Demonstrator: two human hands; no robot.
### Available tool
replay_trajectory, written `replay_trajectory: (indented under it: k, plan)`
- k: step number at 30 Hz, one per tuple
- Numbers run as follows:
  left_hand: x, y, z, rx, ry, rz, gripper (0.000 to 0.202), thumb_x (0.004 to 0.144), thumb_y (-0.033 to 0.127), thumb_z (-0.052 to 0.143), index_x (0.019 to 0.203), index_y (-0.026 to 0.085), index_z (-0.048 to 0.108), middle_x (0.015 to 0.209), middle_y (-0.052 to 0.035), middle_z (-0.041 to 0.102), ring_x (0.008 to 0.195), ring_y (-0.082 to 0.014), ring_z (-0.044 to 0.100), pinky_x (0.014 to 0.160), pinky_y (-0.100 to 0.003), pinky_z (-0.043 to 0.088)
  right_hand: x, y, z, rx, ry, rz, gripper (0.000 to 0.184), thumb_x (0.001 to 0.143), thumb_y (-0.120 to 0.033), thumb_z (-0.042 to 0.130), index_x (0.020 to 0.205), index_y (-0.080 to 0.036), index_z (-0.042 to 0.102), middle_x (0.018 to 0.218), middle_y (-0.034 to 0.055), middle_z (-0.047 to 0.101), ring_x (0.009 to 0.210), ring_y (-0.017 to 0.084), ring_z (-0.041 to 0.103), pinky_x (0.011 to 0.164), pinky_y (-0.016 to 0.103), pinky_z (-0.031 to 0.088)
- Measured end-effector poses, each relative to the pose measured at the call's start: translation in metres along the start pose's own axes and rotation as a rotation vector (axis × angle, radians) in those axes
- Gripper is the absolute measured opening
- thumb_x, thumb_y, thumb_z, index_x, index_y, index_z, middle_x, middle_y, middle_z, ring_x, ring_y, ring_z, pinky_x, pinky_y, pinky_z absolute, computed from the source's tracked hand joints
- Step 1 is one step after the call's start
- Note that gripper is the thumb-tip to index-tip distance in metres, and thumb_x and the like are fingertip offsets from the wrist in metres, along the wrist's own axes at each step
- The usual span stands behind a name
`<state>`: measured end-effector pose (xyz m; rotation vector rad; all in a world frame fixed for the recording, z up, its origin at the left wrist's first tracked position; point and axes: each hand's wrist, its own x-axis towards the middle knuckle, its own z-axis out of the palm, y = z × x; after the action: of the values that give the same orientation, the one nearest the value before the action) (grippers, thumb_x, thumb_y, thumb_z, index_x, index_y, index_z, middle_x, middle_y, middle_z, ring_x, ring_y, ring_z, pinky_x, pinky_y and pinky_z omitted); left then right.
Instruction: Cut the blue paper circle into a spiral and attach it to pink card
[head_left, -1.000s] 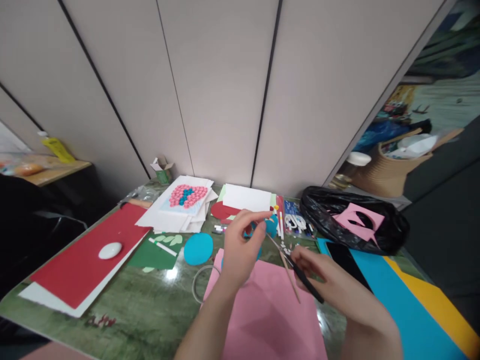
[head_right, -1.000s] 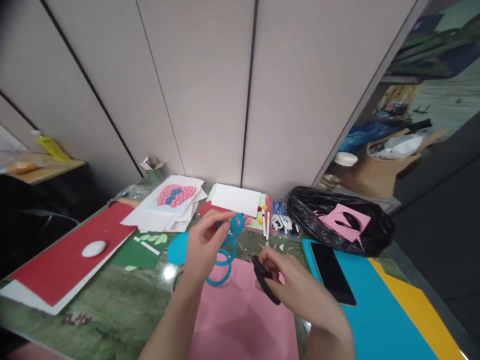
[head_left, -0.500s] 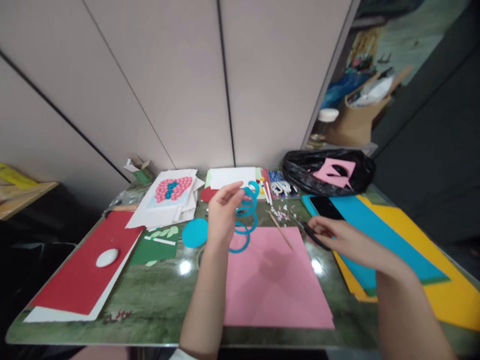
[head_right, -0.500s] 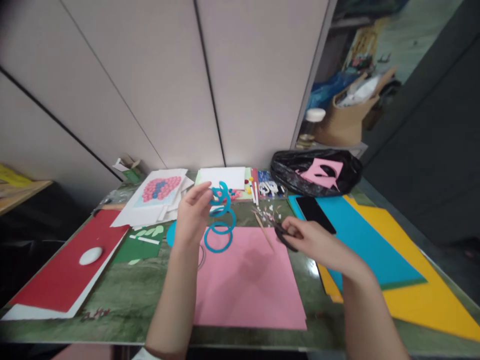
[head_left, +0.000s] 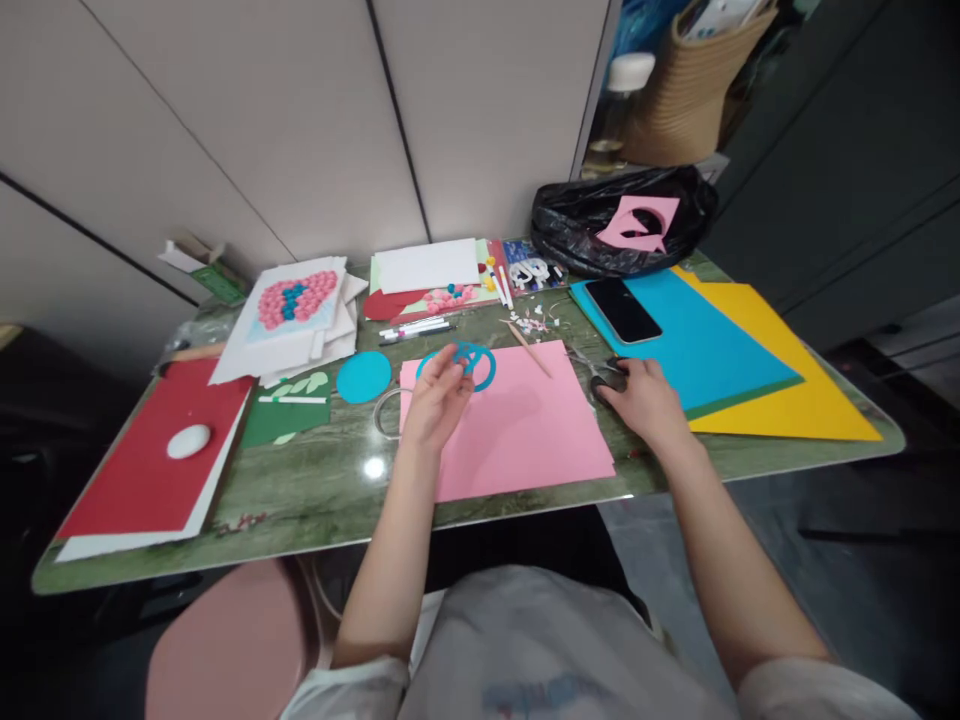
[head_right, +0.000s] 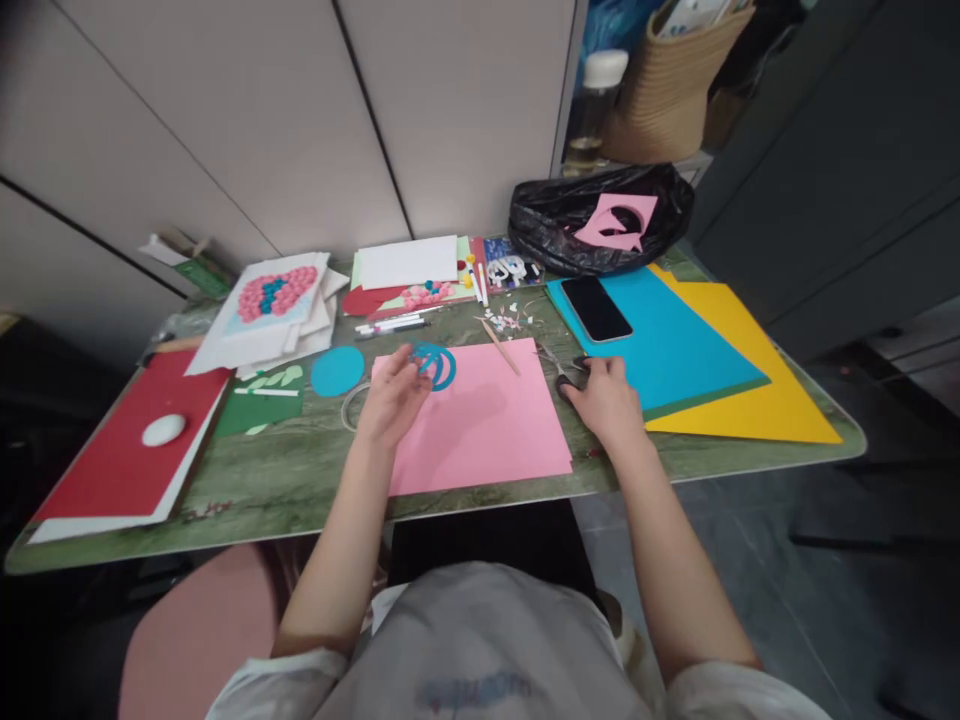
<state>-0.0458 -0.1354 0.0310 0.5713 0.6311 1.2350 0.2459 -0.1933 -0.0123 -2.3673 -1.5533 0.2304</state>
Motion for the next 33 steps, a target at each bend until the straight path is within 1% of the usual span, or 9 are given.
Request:
replay_trajectory:
  k: [5,8,10,11,15,19,26,29,33]
  plan:
    - [-0.021,-0.01,0.002,0.311,0.035,0.161,0.027,0.059,0.017,0.08,0.085,0.021,0.072,0.081,-0.0005,0.069,0.079,-0.011,0.063,0.071,-0.022,0.048,0.003,0.016,-0.002,0.092,-0.046,-0.04,0.062,0.071,-0.05,0.068,0.119,-0.012,0.057,0.12,0.0204,0.05,0.105,0.033,0.056,0.088,0.042,0.044]
    - [-0.032,-0.013,0.003,0.542,0.017,0.295,0.024,0.064,0.022,0.077,0.088,0.021,0.073,0.088,-0.0027,0.071,0.081,-0.0128,0.063,0.073,-0.025,0.049,-0.003,0.015,-0.009,0.255,0.095,-0.04,0.062,0.07,-0.05,0.069,0.117,-0.011,0.057,0.117,0.0206,0.051,0.113,0.034,0.049,0.094,0.045,0.039]
    - [-0.037,-0.015,0.004,0.651,0.004,0.337,0.022,0.068,0.025,0.075,0.09,0.021,0.074,0.09,-0.0042,0.071,0.083,-0.0149,0.064,0.076,-0.028,0.05,-0.015,-0.003,-0.013,0.453,0.238,-0.046,0.05,0.077,-0.047,0.062,0.112,-0.011,0.059,0.114,0.0201,0.053,0.113,0.033,0.048,0.097,0.049,0.035]
    - [-0.038,-0.017,0.004,0.677,-0.003,0.349,0.021,0.068,0.025,0.074,0.089,0.02,0.074,0.09,-0.0048,0.072,0.083,-0.0156,0.064,0.077,-0.029,0.05,-0.023,-0.017,-0.014,0.596,0.235,-0.09,0.044,0.08,-0.045,0.058,0.107,-0.01,0.06,0.111,0.0202,0.055,0.111,0.033,0.049,0.097,0.05,0.035]
    - [-0.037,-0.026,0.005,0.708,-0.048,0.384,0.018,0.07,0.025,0.072,0.087,0.019,0.075,0.089,-0.0065,0.072,0.084,-0.017,0.064,0.079,-0.031,0.049,-0.052,-0.084,-0.013,0.749,0.07,-0.306,0.032,0.084,-0.045,0.054,0.097,-0.019,0.065,0.099,0.0086,0.066,0.079,0.018,0.061,0.074,0.034,0.048]
    - [-0.034,-0.034,0.004,0.733,-0.079,0.408,0.016,0.072,0.024,0.07,0.086,0.019,0.075,0.092,-0.0075,0.071,0.088,-0.0178,0.063,0.082,-0.032,0.048,-0.057,-0.12,-0.009,0.836,0.043,-0.391,0.036,0.083,-0.044,0.058,0.11,-0.021,0.062,0.106,0.0078,0.066,0.086,0.018,0.062,0.073,0.03,0.049]
    - [-0.037,-0.036,0.005,0.767,-0.066,0.452,0.007,0.072,0.019,0.068,0.074,0.02,0.074,0.086,-0.007,0.07,0.089,-0.0185,0.062,0.084,-0.033,0.047,-0.042,-0.117,-0.002,0.857,0.055,-0.409,0.024,0.079,-0.041,0.061,0.086,-0.018,0.064,0.092,0.0074,0.068,0.073,0.017,0.063,0.064,0.03,0.049]
    - [-0.039,-0.037,0.01,0.765,-0.025,0.491,0.004,0.071,0.017,0.068,0.071,0.019,0.072,0.09,-0.0083,0.068,0.095,-0.0199,0.06,0.081,-0.031,0.047,-0.047,-0.118,-0.005,0.819,0.165,-0.44,0.019,0.08,-0.037,0.061,0.078,-0.019,0.062,0.082,0.0053,0.065,0.069,0.017,0.061,0.062,0.031,0.047]
    - [-0.045,-0.041,0.015,0.725,0.081,0.52,0.014,0.068,0.022,0.072,0.079,0.017,0.064,0.105,-0.0092,0.061,0.091,-0.0168,0.06,0.076,-0.028,0.048,-0.058,-0.121,-0.007,0.749,0.374,-0.484,0.013,0.084,-0.031,0.056,0.082,-0.021,0.063,0.088,0.0067,0.061,0.083,0.02,0.058,0.078,0.038,0.046]
